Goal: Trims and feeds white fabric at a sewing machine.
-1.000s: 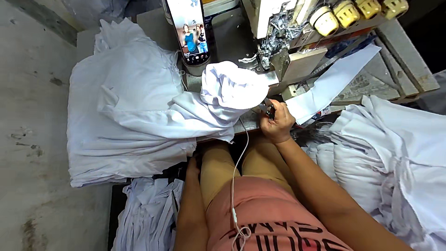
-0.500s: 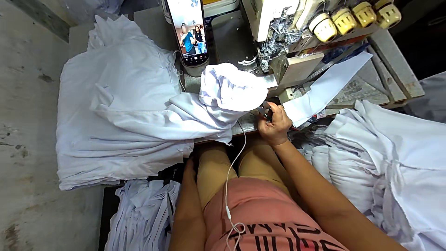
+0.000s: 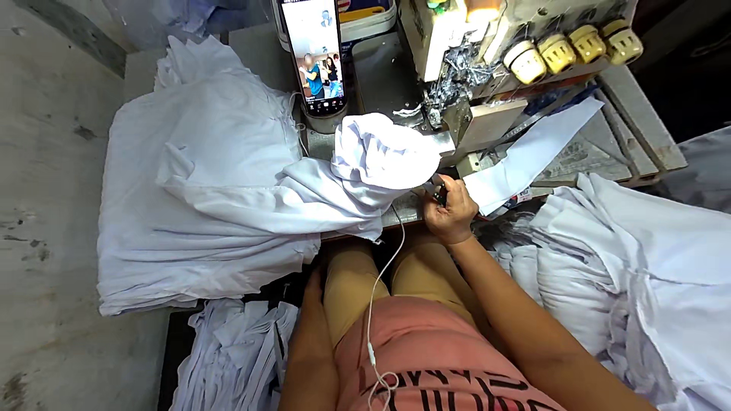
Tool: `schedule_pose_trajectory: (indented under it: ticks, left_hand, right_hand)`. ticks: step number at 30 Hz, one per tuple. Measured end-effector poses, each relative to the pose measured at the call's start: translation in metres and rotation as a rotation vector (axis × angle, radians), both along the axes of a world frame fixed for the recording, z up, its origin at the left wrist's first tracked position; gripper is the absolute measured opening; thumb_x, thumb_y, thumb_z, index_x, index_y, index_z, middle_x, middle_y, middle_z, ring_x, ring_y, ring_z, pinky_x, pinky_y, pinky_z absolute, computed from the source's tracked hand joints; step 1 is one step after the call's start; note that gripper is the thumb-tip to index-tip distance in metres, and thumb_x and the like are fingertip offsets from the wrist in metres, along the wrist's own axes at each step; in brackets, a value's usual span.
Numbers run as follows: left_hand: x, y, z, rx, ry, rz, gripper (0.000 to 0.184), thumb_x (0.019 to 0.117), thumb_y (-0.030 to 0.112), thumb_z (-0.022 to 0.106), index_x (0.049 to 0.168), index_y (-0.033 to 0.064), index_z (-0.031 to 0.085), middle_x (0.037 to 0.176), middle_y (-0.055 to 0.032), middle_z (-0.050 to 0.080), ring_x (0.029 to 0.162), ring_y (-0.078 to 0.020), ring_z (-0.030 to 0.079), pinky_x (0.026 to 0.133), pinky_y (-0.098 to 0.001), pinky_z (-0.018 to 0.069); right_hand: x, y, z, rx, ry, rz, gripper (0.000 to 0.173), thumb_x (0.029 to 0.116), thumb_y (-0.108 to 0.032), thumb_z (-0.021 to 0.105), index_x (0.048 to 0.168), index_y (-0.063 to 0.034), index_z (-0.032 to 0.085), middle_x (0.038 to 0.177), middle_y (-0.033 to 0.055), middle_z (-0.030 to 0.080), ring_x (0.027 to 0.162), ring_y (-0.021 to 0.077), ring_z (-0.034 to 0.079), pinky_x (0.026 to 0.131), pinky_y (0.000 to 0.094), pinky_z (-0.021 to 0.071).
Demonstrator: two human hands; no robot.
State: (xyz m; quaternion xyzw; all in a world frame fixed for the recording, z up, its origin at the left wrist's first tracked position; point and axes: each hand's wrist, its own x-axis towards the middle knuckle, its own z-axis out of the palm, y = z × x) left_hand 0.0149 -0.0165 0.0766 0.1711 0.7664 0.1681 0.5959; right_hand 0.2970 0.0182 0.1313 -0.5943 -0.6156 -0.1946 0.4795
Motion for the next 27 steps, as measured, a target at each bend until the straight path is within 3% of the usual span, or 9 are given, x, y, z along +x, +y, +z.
schedule_pose_trajectory:
  ticks: [3, 5, 11, 19, 22, 23, 24, 25, 27]
  left_hand:
    - [-0.02, 0.001, -0.085, 0.087, -0.039, 0.161, 0.033, 0.1087, 0.019, 0.048, 0.13, -0.0042, 0.057, 0.121, -0.0201, 0.062, 0.101, -0.0241, 0.059, 0.088, -0.0404, 0.0504]
    - [-0.029, 0.005, -0.112, 0.057, -0.083, 0.234, 0.035, 0.1059, 0.024, 0.052, 0.13, -0.0012, 0.057, 0.117, -0.019, 0.063, 0.098, -0.0258, 0.06, 0.085, -0.0452, 0.0513]
    - [-0.02, 0.013, -0.097, 0.065, -0.103, 0.25, 0.029, 0.1056, 0.018, 0.051, 0.126, -0.0017, 0.058, 0.109, -0.016, 0.063, 0.089, -0.0205, 0.059, 0.078, -0.0377, 0.0511]
    - [-0.022, 0.006, -0.113, 0.203, 0.054, -0.07, 0.04, 0.1113, 0.019, 0.044, 0.14, -0.0078, 0.052, 0.144, -0.0238, 0.054, 0.133, -0.0287, 0.052, 0.113, -0.0416, 0.0391]
    - [-0.04, 0.0, -0.123, 0.222, 0.043, -0.337, 0.044, 0.1136, 0.025, 0.036, 0.147, -0.0011, 0.048, 0.149, -0.016, 0.053, 0.135, -0.0189, 0.051, 0.111, -0.0311, 0.041]
    - [-0.046, -0.012, -0.148, 0.413, 0.088, -0.371, 0.045, 0.1135, 0.025, 0.035, 0.141, -0.0077, 0.051, 0.139, -0.0238, 0.058, 0.124, -0.0231, 0.058, 0.102, -0.0299, 0.0473]
    - [-0.047, -0.022, -0.173, 0.634, 0.13, -0.292, 0.047, 0.1112, 0.026, 0.04, 0.13, -0.0144, 0.056, 0.123, -0.0315, 0.064, 0.109, -0.0291, 0.065, 0.088, -0.0306, 0.0545]
    - [-0.042, -0.013, -0.146, 0.409, 0.026, -0.18, 0.045, 0.1119, 0.025, 0.042, 0.137, -0.0115, 0.052, 0.134, -0.0297, 0.059, 0.119, -0.0309, 0.06, 0.097, -0.0389, 0.0516]
    - [-0.029, 0.007, -0.115, 0.118, -0.065, 0.108, 0.04, 0.1098, 0.025, 0.047, 0.138, -0.0024, 0.054, 0.133, -0.0208, 0.06, 0.116, -0.0271, 0.058, 0.099, -0.0457, 0.0481]
  right_hand:
    - [0.0, 0.0, -0.001, 0.0, 0.007, -0.006, 0.026, 0.0898, -0.012, 0.062, 0.107, 0.0049, 0.071, 0.081, 0.0163, 0.068, 0.07, 0.0267, 0.067, 0.062, 0.0375, 0.0537]
    - [0.0, 0.0, -0.001, -0.002, 0.002, -0.004, 0.026, 0.0899, -0.012, 0.062, 0.107, 0.0048, 0.071, 0.082, 0.0168, 0.068, 0.071, 0.0268, 0.067, 0.062, 0.0372, 0.0537]
    - [0.0, -0.001, 0.001, -0.006, -0.007, -0.012, 0.026, 0.0912, -0.012, 0.062, 0.108, 0.0052, 0.071, 0.083, 0.0171, 0.069, 0.072, 0.0263, 0.068, 0.064, 0.036, 0.0542]
    - [0.0, 0.0, 0.002, -0.011, 0.001, 0.003, 0.026, 0.0897, -0.012, 0.063, 0.108, 0.0056, 0.071, 0.083, 0.0165, 0.069, 0.072, 0.0259, 0.067, 0.064, 0.036, 0.0543]
    - [0.001, 0.0, 0.0, -0.012, -0.012, -0.005, 0.027, 0.0897, -0.014, 0.063, 0.108, 0.0053, 0.071, 0.081, 0.0161, 0.068, 0.07, 0.0259, 0.067, 0.063, 0.0366, 0.054]
    - [0.001, 0.0, -0.001, -0.014, -0.015, -0.006, 0.027, 0.0899, -0.014, 0.063, 0.108, 0.005, 0.071, 0.081, 0.016, 0.068, 0.07, 0.0259, 0.067, 0.062, 0.037, 0.054]
    - [0.001, -0.001, -0.001, -0.016, -0.016, -0.006, 0.027, 0.0902, -0.015, 0.064, 0.108, 0.0046, 0.071, 0.081, 0.0158, 0.068, 0.07, 0.0259, 0.067, 0.062, 0.0375, 0.0541]
    - [0.001, -0.001, -0.001, -0.013, -0.018, -0.008, 0.027, 0.0904, -0.015, 0.064, 0.107, 0.0042, 0.071, 0.08, 0.0159, 0.068, 0.069, 0.0263, 0.066, 0.061, 0.038, 0.0538]
    - [0.001, 0.0, -0.001, -0.002, -0.025, -0.014, 0.026, 0.0903, -0.016, 0.064, 0.107, 0.0039, 0.071, 0.078, 0.0159, 0.067, 0.067, 0.0267, 0.066, 0.06, 0.0381, 0.0531]
